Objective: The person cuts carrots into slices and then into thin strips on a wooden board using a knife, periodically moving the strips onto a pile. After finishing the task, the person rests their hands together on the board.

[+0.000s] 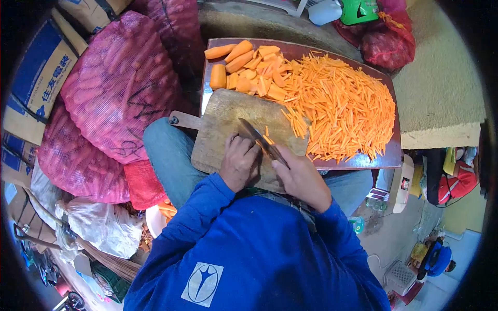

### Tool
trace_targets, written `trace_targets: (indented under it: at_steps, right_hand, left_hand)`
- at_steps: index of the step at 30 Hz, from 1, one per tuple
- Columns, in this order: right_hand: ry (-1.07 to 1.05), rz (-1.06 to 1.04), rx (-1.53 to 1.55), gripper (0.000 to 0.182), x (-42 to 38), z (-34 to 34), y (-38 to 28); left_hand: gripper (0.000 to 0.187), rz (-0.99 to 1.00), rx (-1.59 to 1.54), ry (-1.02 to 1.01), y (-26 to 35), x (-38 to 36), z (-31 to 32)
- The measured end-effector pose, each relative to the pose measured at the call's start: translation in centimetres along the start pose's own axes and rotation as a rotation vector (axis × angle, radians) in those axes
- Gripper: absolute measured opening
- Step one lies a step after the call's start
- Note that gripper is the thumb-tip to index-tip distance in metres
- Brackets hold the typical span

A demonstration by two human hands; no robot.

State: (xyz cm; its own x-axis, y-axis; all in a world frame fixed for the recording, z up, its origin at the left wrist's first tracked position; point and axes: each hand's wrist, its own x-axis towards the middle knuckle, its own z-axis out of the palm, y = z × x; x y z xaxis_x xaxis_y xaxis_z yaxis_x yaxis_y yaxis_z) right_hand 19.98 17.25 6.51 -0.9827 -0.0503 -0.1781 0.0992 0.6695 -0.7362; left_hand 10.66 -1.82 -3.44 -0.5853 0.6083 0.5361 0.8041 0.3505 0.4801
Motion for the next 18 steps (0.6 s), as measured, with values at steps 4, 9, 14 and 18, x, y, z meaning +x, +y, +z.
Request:
trace_targets:
  at_steps: [4,9,14,18]
  right_hand:
    - [0.036,0.021,0.098,0.035,-2.1,-0.8,-0.5]
    - [0.045,-0.04,0.001,0.034,-2.4,-0.2,-0.3]
    - [0.08,-0.092,-0.06,0.034,-1.1,1.1,-0.1]
    - [0.036,-0.026,-0.081,0.038,-0.8,0.6,0.2]
  left_hand:
    - [0.032,-0.044,-0.028,-0.028,-0.1,-0.4,0.1]
    - [0.033,-0.021,-0.012,-0.022,-0.1,0.0,-0.2]
    - [0.031,-0.026,-0.009,-0.029,-0.3,-0.2,0.2]
    - [0.028,-0.004,0.001,-0.014,-0.1,0.0,0.0]
